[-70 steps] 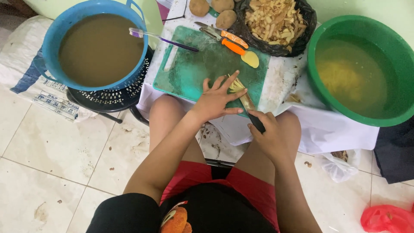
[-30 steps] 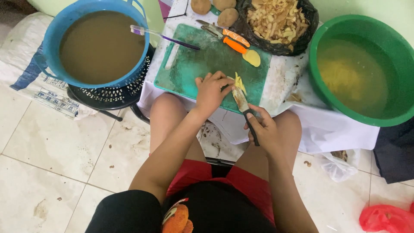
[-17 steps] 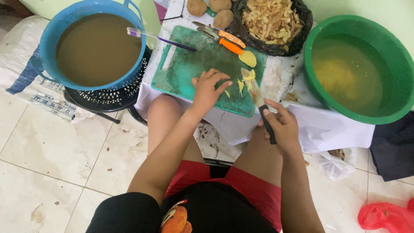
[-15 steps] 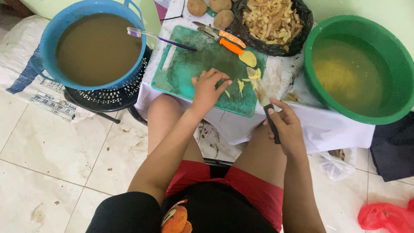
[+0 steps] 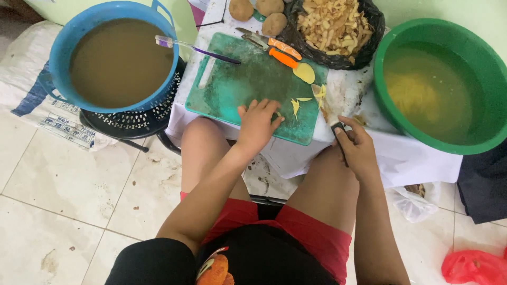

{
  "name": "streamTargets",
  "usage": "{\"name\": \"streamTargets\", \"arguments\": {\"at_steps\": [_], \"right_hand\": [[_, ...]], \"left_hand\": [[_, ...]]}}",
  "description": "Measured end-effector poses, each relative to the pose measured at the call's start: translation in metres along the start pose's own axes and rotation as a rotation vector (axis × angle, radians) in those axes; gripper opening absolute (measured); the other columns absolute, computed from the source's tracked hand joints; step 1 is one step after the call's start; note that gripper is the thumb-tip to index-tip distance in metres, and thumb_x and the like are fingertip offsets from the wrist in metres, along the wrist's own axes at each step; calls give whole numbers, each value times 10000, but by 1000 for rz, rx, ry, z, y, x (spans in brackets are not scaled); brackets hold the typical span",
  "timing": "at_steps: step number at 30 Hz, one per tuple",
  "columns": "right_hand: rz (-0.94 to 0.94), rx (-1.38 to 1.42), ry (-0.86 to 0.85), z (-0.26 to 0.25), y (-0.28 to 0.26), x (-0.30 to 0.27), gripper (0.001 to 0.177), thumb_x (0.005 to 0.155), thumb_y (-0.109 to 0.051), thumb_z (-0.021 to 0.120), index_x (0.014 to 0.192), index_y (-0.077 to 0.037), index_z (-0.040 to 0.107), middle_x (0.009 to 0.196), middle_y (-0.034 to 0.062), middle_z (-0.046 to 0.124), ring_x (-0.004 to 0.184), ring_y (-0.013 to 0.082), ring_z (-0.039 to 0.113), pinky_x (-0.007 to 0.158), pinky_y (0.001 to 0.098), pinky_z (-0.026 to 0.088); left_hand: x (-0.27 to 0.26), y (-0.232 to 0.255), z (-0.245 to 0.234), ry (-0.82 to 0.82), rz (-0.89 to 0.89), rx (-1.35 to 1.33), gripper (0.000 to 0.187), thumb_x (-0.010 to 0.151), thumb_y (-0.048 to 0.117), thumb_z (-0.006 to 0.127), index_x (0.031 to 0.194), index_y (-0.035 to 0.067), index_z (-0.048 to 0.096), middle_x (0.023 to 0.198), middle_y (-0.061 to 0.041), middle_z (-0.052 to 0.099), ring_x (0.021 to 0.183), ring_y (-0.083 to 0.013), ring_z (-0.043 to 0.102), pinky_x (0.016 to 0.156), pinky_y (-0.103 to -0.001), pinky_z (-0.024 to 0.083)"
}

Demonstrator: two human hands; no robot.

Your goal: Slicing potatoes into thin strips on a cutting board using a knife.

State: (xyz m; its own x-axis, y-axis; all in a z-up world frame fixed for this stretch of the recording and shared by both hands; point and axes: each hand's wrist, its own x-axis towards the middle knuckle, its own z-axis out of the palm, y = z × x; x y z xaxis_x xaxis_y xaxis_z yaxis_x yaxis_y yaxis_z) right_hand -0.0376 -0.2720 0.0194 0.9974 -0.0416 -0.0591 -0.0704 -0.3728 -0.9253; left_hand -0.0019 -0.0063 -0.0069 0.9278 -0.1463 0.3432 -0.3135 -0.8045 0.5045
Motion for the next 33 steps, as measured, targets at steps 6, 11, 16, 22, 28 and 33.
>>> {"name": "streamTargets", "arguments": {"at_steps": [6, 11, 16, 22, 28, 33], "right_hand": [[45, 25, -97, -7, -4, -9, 328, 1034, -146, 607, 1348, -55, 636, 736, 187, 658, 434, 209, 540, 356, 326, 400], [63, 58, -165, -3, -14, -19, 318, 1007, -130, 621, 1315, -61, 656, 698, 194, 662, 393, 215, 550, 337, 322, 409], [136, 135, -187, 10, -11, -27, 340, 998, -165, 623, 1334, -126, 648, 703, 174, 656, 369, 196, 524, 318, 302, 420], [157, 194, -204, 21, 3, -31, 361, 1015, -176, 596, 1373, -132, 609, 711, 144, 636, 370, 153, 514, 310, 270, 410], [165, 275, -170, 26, 4, -34, 340, 1017, -183, 603, 1353, -138, 624, 724, 153, 621, 377, 157, 501, 306, 278, 413], [145, 244, -195, 21, 5, -31, 331, 1017, -159, 596, 1345, -123, 631, 715, 155, 621, 366, 150, 512, 296, 284, 411]], "left_hand": [[-2, 4, 6, 76, 15, -66, 216, 957, 226, 749, 1159, 173, 693, 919, -26, 652, 905, -228, 600, 842, -412, 277], [1, 11, 3, 60, -10, -126, 207, 979, 203, 719, 1183, 180, 691, 932, -11, 664, 916, -224, 594, 856, -421, 277], [4, 8, 14, 101, -27, -187, 218, 970, 165, 734, 1182, 183, 689, 947, -7, 687, 919, -233, 624, 866, -411, 280], [4, 11, 12, 110, -57, -241, 237, 963, 185, 749, 1192, 173, 689, 979, -7, 732, 919, -240, 654, 871, -409, 284], [4, -3, 13, 94, -67, -312, 279, 978, 207, 705, 1245, 269, 653, 1067, 74, 756, 949, -234, 660, 874, -422, 314], [-1, 1, 1, 70, -60, -79, 85, 952, 215, 751, 1029, 183, 735, 1133, 11, 654, 970, -226, 584, 896, -446, 301]]}}
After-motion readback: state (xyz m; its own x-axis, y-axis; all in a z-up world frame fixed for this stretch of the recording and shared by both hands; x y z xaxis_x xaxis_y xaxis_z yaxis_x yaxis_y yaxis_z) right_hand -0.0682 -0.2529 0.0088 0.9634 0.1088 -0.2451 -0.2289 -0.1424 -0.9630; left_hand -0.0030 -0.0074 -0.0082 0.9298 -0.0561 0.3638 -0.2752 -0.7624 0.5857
